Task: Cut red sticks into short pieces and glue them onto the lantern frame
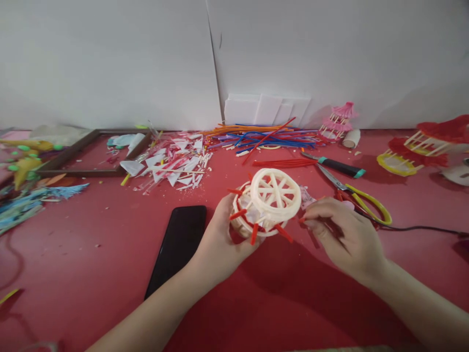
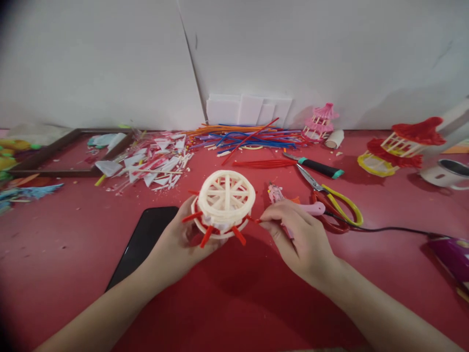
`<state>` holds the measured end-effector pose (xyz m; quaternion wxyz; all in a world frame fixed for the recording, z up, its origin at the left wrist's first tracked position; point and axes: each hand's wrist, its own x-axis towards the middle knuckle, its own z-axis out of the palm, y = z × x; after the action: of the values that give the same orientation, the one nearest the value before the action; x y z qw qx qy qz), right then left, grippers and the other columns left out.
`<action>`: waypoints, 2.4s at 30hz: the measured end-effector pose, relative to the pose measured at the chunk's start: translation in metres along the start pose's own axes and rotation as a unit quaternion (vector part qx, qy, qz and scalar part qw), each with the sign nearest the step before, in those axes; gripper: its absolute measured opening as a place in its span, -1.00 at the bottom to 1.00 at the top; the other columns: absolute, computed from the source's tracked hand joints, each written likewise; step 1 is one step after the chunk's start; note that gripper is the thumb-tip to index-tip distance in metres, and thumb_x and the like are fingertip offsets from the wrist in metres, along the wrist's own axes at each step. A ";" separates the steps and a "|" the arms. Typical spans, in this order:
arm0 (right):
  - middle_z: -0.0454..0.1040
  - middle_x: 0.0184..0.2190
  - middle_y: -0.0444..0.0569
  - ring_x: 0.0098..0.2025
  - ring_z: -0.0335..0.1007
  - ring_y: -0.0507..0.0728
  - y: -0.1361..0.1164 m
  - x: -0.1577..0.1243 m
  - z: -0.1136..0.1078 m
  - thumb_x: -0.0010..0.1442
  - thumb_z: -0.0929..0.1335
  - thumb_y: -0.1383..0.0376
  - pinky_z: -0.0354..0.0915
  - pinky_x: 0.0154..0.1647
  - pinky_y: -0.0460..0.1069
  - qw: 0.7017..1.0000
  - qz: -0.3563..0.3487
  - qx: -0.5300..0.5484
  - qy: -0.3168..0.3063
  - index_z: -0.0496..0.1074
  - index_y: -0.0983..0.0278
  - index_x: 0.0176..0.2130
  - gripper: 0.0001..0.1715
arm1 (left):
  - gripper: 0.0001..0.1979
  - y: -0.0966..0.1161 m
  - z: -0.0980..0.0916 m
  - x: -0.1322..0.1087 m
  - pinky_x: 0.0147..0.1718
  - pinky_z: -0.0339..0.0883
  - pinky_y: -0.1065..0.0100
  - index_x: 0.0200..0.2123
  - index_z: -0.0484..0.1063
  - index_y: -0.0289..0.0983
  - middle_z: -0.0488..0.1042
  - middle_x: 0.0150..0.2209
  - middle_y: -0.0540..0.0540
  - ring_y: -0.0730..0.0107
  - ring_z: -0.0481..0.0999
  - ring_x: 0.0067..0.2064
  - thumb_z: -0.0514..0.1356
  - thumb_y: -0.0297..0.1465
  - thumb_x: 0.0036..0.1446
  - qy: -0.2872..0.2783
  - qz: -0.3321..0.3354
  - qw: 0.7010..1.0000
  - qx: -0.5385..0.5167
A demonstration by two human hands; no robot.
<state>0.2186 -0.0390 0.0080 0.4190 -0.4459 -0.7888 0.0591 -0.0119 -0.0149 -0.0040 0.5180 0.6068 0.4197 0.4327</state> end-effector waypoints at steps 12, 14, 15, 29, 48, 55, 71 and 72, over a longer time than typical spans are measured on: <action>0.53 -0.36 -0.10 -0.32 0.47 0.01 0.001 -0.002 0.004 0.27 0.34 0.41 0.39 -0.26 -0.11 0.998 0.058 0.030 -0.011 0.45 0.24 -0.23 -0.91 | -0.37 -0.004 -0.004 -0.001 0.08 0.41 0.02 0.13 0.26 -0.13 0.45 0.08 -0.19 0.08 0.52 0.07 0.38 -0.40 -0.01 0.000 0.026 0.996 0.080; 0.54 -0.37 -0.12 -0.34 0.47 0.00 -0.001 -0.002 0.003 0.26 0.35 0.40 0.39 -0.27 -0.12 0.997 0.071 0.040 -0.011 0.46 0.24 -0.23 -0.91 | -0.37 -0.004 -0.004 -0.001 0.10 0.39 0.01 0.14 0.25 -0.11 0.45 0.09 -0.17 0.10 0.51 0.08 0.37 -0.41 0.00 -0.002 0.029 0.996 0.082; 0.55 -0.37 -0.12 -0.34 0.47 -0.01 -0.001 -0.001 0.003 0.26 0.36 0.40 0.40 -0.27 -0.12 0.996 0.075 0.047 -0.009 0.47 0.23 -0.23 -0.91 | -0.36 -0.003 -0.004 0.000 0.12 0.37 0.01 0.14 0.25 -0.11 0.44 0.09 -0.17 0.10 0.50 0.09 0.38 -0.41 0.00 -0.004 0.031 0.996 0.082; 0.57 -0.37 -0.13 -0.35 0.48 -0.03 -0.001 -0.001 0.004 0.25 0.35 0.45 0.39 -0.29 -0.15 0.998 0.034 0.051 0.003 0.50 0.25 -0.25 -0.86 | -0.39 0.004 -0.003 0.000 0.01 0.45 0.19 0.09 0.24 -0.18 0.46 0.02 -0.14 0.19 0.52 0.02 0.36 -0.45 -0.03 -0.004 0.033 0.998 0.058; 0.56 -0.37 -0.09 -0.35 0.48 0.02 -0.001 -0.001 0.006 0.25 0.36 0.44 0.40 -0.29 -0.09 0.998 0.032 0.057 -0.004 0.47 0.25 -0.26 -0.88 | -0.44 0.004 -0.002 -0.001 -0.05 0.48 0.27 0.06 0.25 -0.18 0.47 -0.01 -0.10 0.26 0.55 -0.02 0.36 -0.47 0.00 -0.021 0.041 0.998 0.041; 0.56 -0.36 -0.07 -0.34 0.49 0.03 -0.001 -0.003 0.006 0.25 0.35 0.43 0.41 -0.29 -0.06 0.998 0.032 0.059 -0.019 0.47 0.24 -0.25 -0.89 | -0.45 0.004 -0.001 0.000 -0.07 0.50 0.28 0.03 0.26 -0.19 0.50 -0.02 -0.11 0.25 0.57 -0.03 0.37 -0.47 -0.02 -0.021 0.018 0.999 0.026; 0.58 -0.24 -0.03 -0.21 0.56 0.07 0.014 -0.009 -0.008 0.22 0.35 0.53 0.50 -0.12 -0.05 0.990 -0.125 -0.071 0.008 0.51 0.20 -0.02 -0.62 | -0.41 0.012 0.003 -0.004 -0.01 0.53 0.17 0.03 0.25 -0.21 0.57 -0.02 -0.15 0.14 0.60 0.00 0.39 -0.46 -0.07 -0.029 -0.093 0.993 -0.074; 0.58 -0.25 -0.03 -0.21 0.56 0.07 0.013 -0.009 -0.008 0.22 0.35 0.53 0.50 -0.11 -0.06 0.989 -0.129 -0.073 0.008 0.51 0.22 -0.02 -0.62 | -0.41 0.012 0.003 -0.004 0.00 0.53 0.18 0.03 0.25 -0.21 0.58 -0.02 -0.15 0.15 0.60 0.00 0.39 -0.46 -0.07 -0.030 -0.093 0.992 -0.076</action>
<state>0.2355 -0.0400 0.0016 0.3956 -0.3701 -0.8387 -0.0565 -0.0095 -0.0204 0.0076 0.6127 0.5371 0.4244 0.3949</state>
